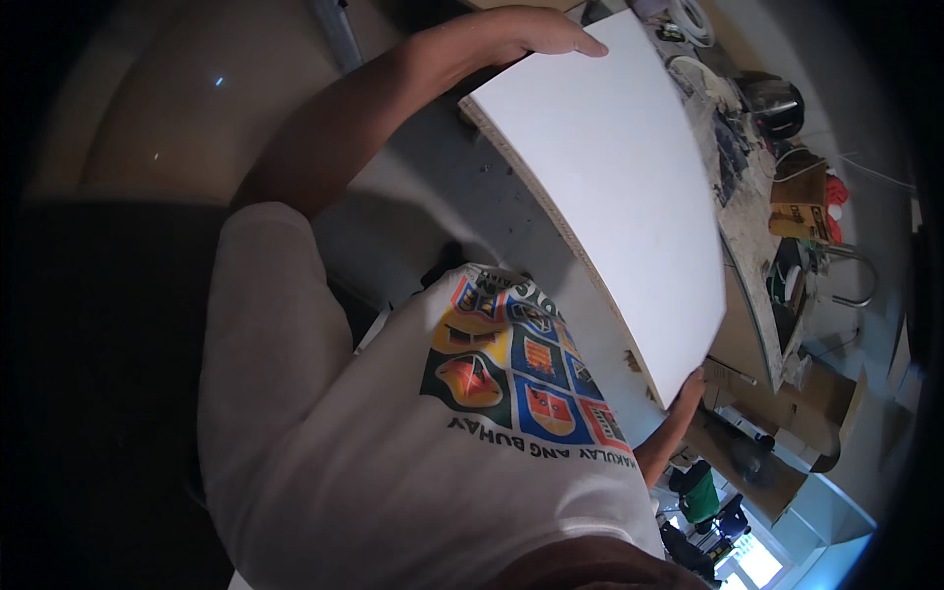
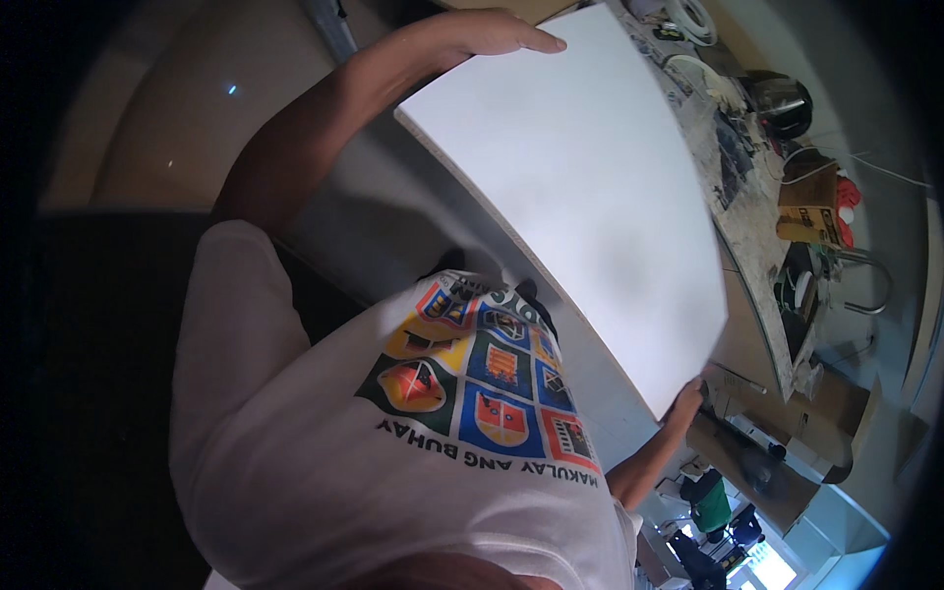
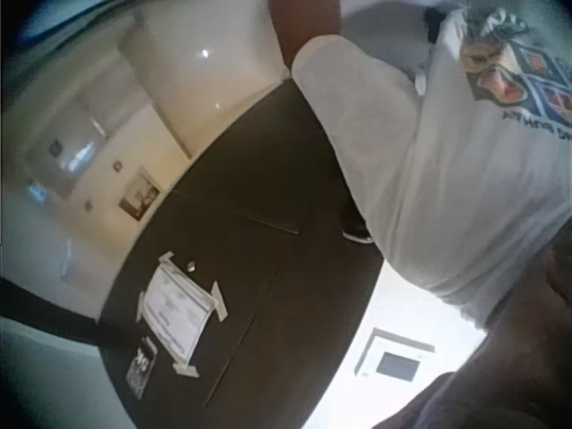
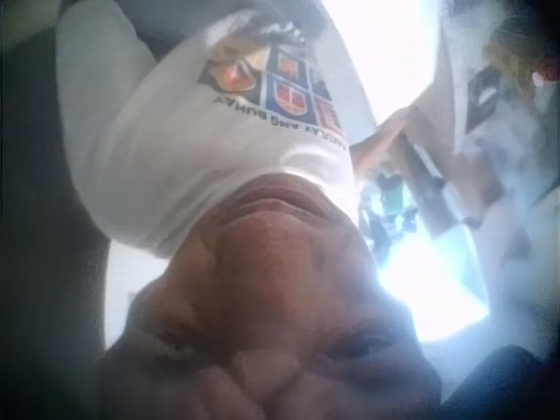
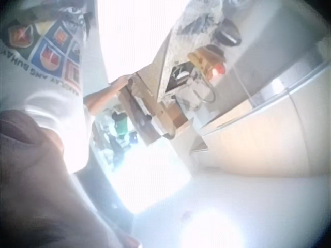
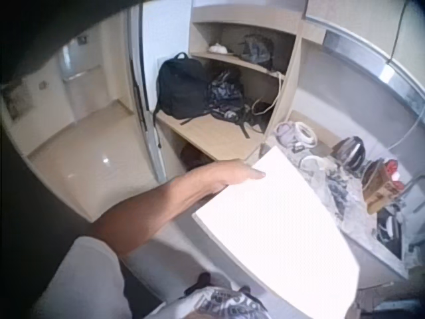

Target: The person applies adhesive to a white panel and a strip of edge banding, then fits the panel into a cabinet shelf. The person also uses a brush to apply adhesive to the panel's edge and wipes the surface with a cloth.

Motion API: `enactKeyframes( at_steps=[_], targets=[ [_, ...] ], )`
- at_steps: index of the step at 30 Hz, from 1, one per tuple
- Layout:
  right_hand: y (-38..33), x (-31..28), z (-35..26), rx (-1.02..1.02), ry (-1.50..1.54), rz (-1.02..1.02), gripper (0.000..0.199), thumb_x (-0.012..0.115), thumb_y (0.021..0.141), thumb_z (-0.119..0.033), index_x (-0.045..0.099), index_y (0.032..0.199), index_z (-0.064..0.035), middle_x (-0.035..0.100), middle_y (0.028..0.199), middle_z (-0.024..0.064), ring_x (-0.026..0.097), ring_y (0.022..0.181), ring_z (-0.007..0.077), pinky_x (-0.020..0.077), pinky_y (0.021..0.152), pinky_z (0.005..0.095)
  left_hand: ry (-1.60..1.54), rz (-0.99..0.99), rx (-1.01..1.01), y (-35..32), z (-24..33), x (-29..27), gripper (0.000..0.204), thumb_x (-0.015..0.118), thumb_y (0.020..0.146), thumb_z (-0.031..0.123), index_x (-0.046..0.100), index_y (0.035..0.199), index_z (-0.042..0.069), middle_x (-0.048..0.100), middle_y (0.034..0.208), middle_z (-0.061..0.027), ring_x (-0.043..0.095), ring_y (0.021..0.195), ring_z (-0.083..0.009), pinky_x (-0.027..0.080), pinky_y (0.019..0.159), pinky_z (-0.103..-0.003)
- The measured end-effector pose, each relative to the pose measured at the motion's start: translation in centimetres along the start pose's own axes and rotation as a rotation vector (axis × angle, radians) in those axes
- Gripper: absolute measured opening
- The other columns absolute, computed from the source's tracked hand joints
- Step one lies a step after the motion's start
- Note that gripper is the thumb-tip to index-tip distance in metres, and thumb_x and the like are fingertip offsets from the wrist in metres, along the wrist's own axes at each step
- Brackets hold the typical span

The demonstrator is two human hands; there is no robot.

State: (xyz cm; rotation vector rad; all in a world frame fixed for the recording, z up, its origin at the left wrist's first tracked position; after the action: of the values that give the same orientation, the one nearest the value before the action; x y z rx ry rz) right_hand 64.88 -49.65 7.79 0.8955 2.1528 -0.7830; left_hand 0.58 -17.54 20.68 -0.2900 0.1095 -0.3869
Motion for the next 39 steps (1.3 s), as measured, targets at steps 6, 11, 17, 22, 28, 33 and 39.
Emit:
enactKeyframes(
  at_steps=[6, 11, 17, 22, 28, 33, 39],
  targets=[
    [-4.2, 3.9, 5.9, 0.148, -0.259, -0.330, 0.068, 0.036, 0.105, -0.046, 0.056, 0.126, 0.0165, 0.067, 0.116, 0.0242, 0.066, 0.102, 0.0321, 0.0517, 0.089, 0.0443, 0.105, -0.201, -0.141, 5.2, -1.1, 1.6, 0.040, 0.067, 0.093, 0.022, 0.065, 0.124, -0.003, 0.069, 0.119, -0.0169, 0.066, 0.105, -0.0272, 0.053, 0.092, -0.042],
    [-7.2, 7.9, 10.4, 0.301, -0.180, -0.503, 0.067, 0.037, 0.105, -0.045, 0.057, 0.126, 0.0155, 0.068, 0.115, 0.0240, 0.067, 0.102, 0.0312, 0.0515, 0.088, 0.0446, 0.220, -0.221, -0.250, 6.3, -3.4, 1.5, 0.044, 0.066, 0.092, 0.020, 0.062, 0.128, -0.005, 0.067, 0.125, -0.0184, 0.064, 0.112, -0.0286, 0.051, 0.097, -0.043],
    [-7.9, 10.9, 14.0, 0.416, -0.114, -0.622, 0.065, 0.038, 0.104, -0.045, 0.059, 0.126, 0.0128, 0.068, 0.115, 0.0237, 0.067, 0.102, 0.0301, 0.0507, 0.089, 0.0446, 0.168, -0.122, -0.376, 5.5, -3.9, 2.9, 0.036, 0.069, 0.087, 0.016, 0.067, 0.116, -0.006, 0.070, 0.115, -0.0201, 0.067, 0.106, -0.0295, 0.053, 0.093, -0.042],
    [-7.1, 12.6, 16.9, 0.435, -0.208, -0.682, 0.063, 0.040, 0.104, -0.046, 0.062, 0.126, 0.0085, 0.068, 0.117, 0.0230, 0.066, 0.101, 0.0294, 0.0492, 0.091, 0.0437, -0.138, -0.184, -0.351, 2.0, -5.1, 1.8, 0.032, 0.070, 0.086, 0.017, 0.070, 0.110, -0.005, 0.071, 0.110, -0.0185, 0.068, 0.102, -0.0284, 0.053, 0.091, -0.040],
    [-6.3, 12.6, 16.3, 0.255, -0.340, -0.548, 0.063, 0.042, 0.103, -0.048, 0.067, 0.118, 0.0083, 0.070, 0.110, 0.0238, 0.067, 0.102, 0.0314, 0.0492, 0.093, 0.0426, 0.034, -0.198, -0.021, -3.3, -5.7, -1.0, 0.033, 0.072, 0.087, 0.024, 0.072, 0.108, -0.002, 0.072, 0.105, -0.0144, 0.067, 0.100, -0.0231, 0.052, 0.091, -0.036],
    [-6.8, 7.0, 8.4, 0.141, 0.009, -0.368, 0.066, 0.050, 0.101, -0.049, 0.065, 0.115, 0.0133, 0.071, 0.108, 0.0259, 0.066, 0.104, 0.0353, 0.0488, 0.096, 0.0436, 0.152, -0.152, 0.361, -12.8, -3.5, -2.9, 0.035, 0.061, 0.097, 0.021, 0.065, 0.124, -0.002, 0.064, 0.125, -0.0145, 0.062, 0.114, -0.0203, 0.048, 0.099, -0.035],
    [-0.6, -6.1, -4.5, -0.236, 0.085, -0.286, 0.054, 0.064, 0.098, -0.035, 0.059, 0.125, 0.0110, 0.069, 0.112, 0.0144, 0.059, 0.104, 0.0167, 0.0492, 0.091, 0.0338, -0.640, 0.231, 0.125, -20.1, -4.1, -0.5, 0.030, 0.060, 0.095, 0.017, 0.066, 0.120, 0.001, 0.070, 0.108, -0.0111, 0.067, 0.097, -0.0170, 0.053, 0.085, -0.033]
  ],
)
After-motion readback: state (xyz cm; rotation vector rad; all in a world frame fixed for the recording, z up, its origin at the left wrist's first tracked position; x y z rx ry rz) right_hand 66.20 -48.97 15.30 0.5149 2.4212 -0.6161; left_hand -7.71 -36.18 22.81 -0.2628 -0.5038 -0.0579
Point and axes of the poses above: each hand's wrist, its own y-axis towards the middle knuckle, its own x-axis out of the palm, z = x × y, the point moved 1 cm from there along y, towards the middle knuckle
